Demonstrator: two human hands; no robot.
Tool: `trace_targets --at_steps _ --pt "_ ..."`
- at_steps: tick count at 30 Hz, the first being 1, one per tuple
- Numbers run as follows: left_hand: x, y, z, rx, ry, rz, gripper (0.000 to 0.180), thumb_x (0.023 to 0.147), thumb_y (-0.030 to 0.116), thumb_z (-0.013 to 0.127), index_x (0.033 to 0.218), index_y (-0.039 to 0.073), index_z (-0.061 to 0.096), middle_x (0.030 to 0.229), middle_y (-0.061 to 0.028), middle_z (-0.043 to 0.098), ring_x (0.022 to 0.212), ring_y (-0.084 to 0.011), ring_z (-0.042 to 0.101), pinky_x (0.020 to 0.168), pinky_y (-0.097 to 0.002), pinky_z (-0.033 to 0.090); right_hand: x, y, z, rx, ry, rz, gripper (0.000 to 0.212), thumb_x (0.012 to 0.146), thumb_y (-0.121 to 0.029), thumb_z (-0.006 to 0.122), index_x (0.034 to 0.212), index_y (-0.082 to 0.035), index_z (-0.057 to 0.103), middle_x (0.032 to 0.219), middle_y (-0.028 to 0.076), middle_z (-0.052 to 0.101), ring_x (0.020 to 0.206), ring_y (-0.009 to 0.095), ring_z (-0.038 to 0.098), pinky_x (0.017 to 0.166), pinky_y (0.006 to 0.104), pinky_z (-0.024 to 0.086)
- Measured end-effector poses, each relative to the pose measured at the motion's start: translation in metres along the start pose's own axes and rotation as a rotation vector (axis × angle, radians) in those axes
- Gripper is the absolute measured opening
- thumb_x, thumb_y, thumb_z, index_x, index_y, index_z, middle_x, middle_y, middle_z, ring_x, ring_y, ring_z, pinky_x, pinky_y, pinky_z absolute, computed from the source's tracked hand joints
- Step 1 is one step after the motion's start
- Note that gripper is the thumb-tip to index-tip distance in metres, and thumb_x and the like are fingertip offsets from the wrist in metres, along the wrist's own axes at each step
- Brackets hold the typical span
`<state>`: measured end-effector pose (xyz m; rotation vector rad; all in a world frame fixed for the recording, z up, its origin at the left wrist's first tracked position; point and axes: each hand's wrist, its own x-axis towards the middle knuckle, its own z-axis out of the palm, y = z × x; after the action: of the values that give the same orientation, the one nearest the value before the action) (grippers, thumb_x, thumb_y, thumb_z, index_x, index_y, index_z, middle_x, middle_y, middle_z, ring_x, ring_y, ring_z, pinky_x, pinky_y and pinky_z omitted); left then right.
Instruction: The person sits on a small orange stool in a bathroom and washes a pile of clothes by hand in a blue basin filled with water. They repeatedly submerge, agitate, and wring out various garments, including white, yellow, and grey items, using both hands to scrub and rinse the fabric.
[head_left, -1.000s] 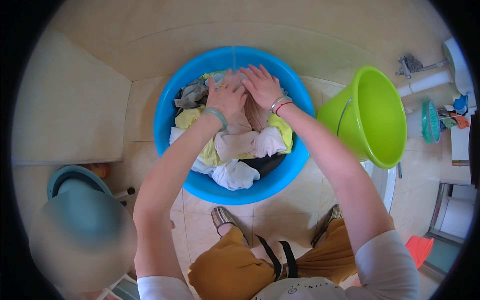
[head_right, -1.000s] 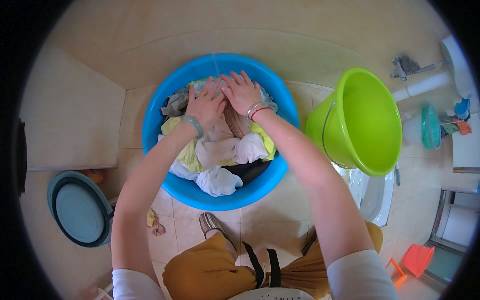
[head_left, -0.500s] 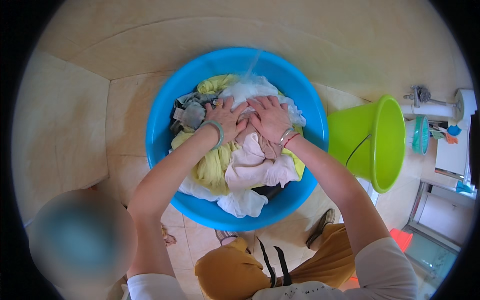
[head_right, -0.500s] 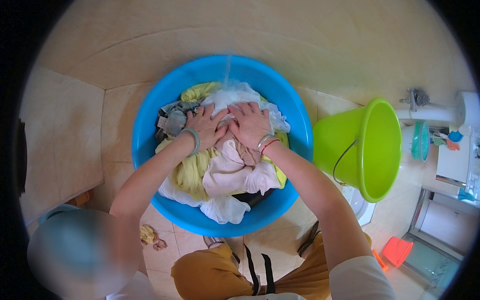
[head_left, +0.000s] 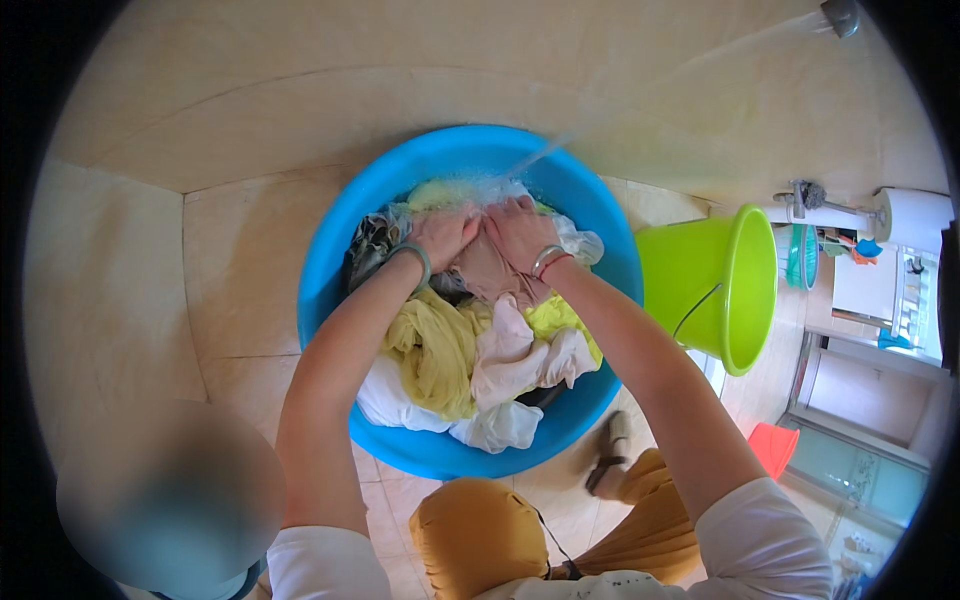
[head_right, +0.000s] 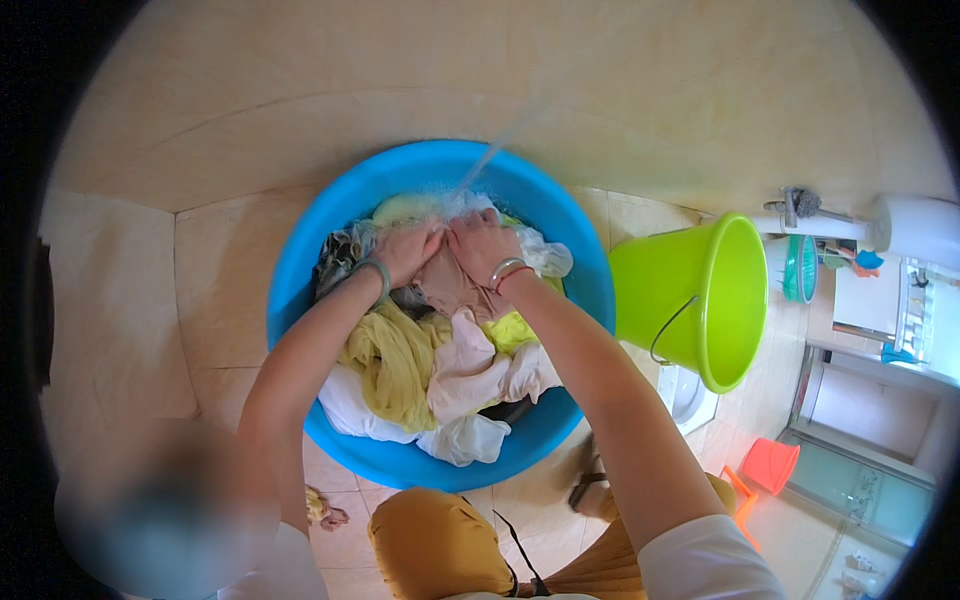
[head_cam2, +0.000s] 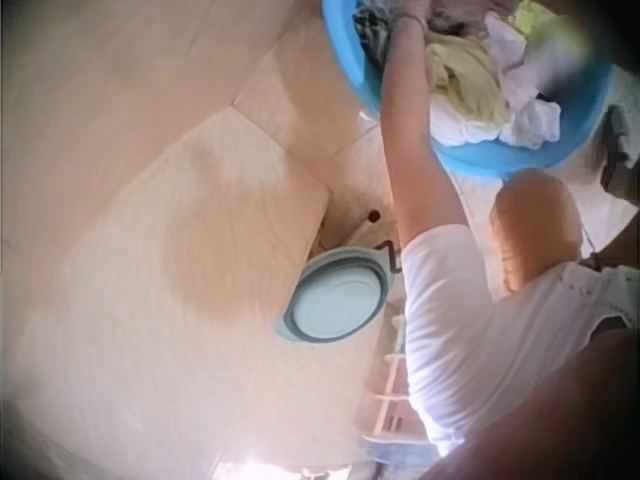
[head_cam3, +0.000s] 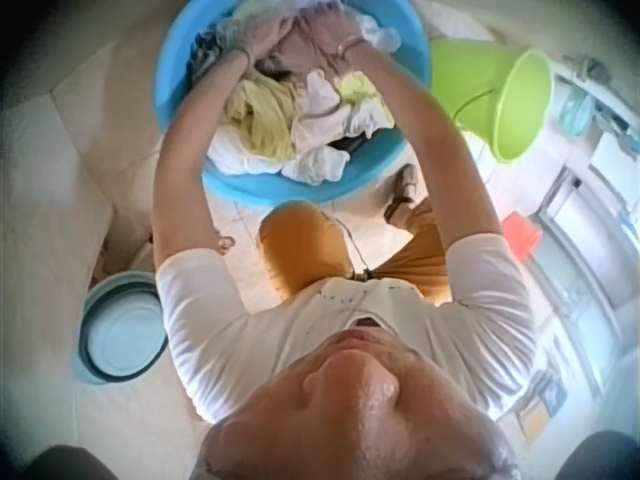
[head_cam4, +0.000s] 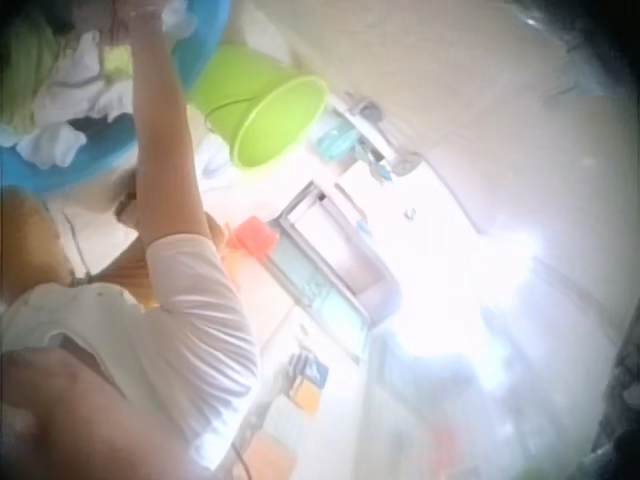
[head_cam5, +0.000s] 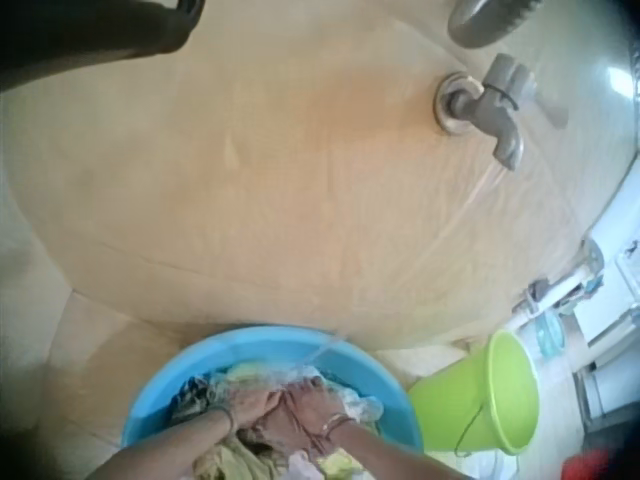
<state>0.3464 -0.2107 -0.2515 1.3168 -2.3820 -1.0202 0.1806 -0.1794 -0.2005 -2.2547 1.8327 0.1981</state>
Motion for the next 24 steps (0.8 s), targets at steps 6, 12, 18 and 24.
trace_targets --at_steps 6,12,18,24 --pt "0.004 -0.023 0.007 -0.143 -0.039 -0.081 0.031 0.096 0.033 0.044 0.104 0.005 0.056 0.091 -0.0226 0.063 0.086 -0.0427 0.058 0.073 -0.0498 0.046 0.02 -0.014 0.0 0.001 -0.125 0.124 0.036 0.091 -0.035 0.043 0.092 -0.009 0.068 0.095 0.015 0.068 0.09 0.032 0.065 0.076 0.046 0.052" --pt "0.004 -0.017 0.005 -0.594 0.073 -0.048 0.037 0.097 0.031 0.047 0.121 0.003 0.053 0.106 -0.0155 0.065 0.098 -0.031 0.06 0.088 -0.0409 0.044 0.026 -0.002 0.011 0.008 -0.071 0.223 0.039 0.091 -0.041 0.043 0.095 -0.013 0.071 0.094 0.018 0.068 0.089 0.034 0.066 0.078 0.0454 0.052" --pt "-0.011 -0.008 -0.008 -0.346 0.11 -0.153 0.052 0.092 0.045 0.053 0.121 0.002 0.052 0.104 -0.0203 0.063 0.098 -0.0292 0.061 0.086 -0.0403 0.045 0.013 -0.005 0.011 0.192 0.195 0.077 0.034 0.092 -0.038 0.044 0.087 -0.013 0.067 0.089 0.012 0.068 0.082 0.034 0.065 0.073 0.0466 0.051" --pt "-0.074 0.089 -0.06 -0.416 -0.094 -0.256 0.054 0.088 0.053 0.055 0.112 0.005 0.058 0.074 -0.0173 0.065 0.061 -0.0342 0.063 0.061 -0.0436 0.049 -0.063 0.006 -0.03 0.412 0.335 -0.132 0.027 0.091 -0.033 0.051 0.084 -0.01 0.064 0.083 0.012 0.066 0.072 0.035 0.063 0.062 0.046 0.05"
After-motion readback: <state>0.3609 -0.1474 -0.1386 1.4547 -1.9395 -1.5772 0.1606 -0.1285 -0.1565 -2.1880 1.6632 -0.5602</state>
